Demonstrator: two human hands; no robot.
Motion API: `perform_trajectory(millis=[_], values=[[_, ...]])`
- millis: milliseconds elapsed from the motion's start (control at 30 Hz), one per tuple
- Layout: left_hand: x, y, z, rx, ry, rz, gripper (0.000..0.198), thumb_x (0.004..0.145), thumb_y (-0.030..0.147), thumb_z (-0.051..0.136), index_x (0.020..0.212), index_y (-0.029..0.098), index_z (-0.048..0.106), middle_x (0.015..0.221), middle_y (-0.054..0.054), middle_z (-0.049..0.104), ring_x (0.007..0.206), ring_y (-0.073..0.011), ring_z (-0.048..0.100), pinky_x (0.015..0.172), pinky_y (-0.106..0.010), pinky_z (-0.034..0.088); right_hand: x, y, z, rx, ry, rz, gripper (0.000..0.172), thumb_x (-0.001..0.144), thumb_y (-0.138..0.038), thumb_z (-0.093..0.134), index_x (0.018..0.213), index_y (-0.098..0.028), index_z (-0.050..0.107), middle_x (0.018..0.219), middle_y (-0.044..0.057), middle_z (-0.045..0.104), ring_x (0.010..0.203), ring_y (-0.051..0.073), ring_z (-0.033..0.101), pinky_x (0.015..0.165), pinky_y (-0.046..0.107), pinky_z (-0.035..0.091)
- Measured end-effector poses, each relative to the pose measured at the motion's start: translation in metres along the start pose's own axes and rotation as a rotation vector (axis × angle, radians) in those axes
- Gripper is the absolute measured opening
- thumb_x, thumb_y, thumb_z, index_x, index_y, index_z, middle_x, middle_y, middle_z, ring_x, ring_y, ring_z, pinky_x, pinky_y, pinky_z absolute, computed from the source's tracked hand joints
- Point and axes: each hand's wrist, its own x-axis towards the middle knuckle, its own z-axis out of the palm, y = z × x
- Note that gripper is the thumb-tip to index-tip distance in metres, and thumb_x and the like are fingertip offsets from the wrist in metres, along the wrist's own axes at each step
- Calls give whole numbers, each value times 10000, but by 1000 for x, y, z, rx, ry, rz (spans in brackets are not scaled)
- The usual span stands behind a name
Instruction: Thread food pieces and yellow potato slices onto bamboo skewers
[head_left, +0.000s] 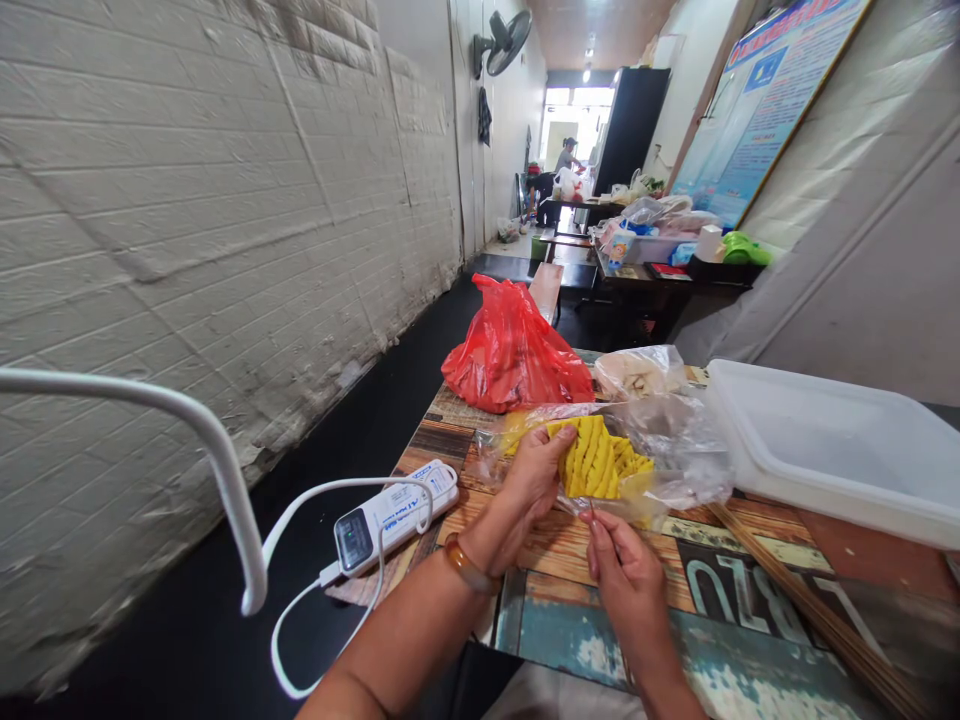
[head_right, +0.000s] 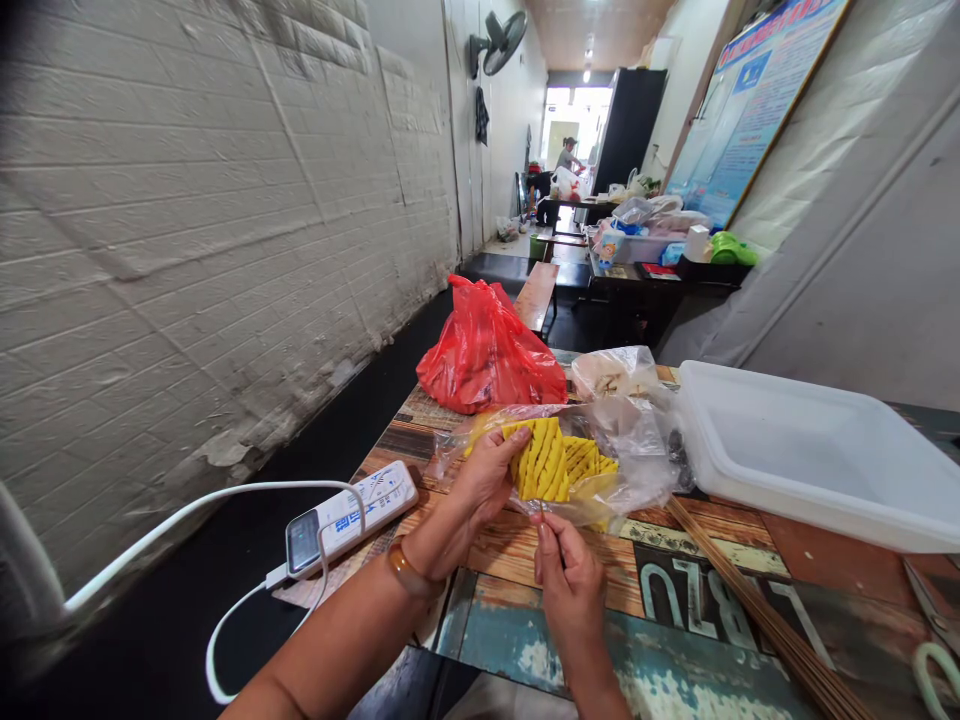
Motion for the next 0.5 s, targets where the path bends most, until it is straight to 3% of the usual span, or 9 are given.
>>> perform_trajectory(millis=[500], values=[[0,-2,0,-21,28,6,414,572,396,811,866,124,704,804,-71,711,812,-204,662,749,-290,494,5,2,3,37,-25,1,361,875,-494,486,925,-162,618,522,-55,446,472,108,430,485,223,344]])
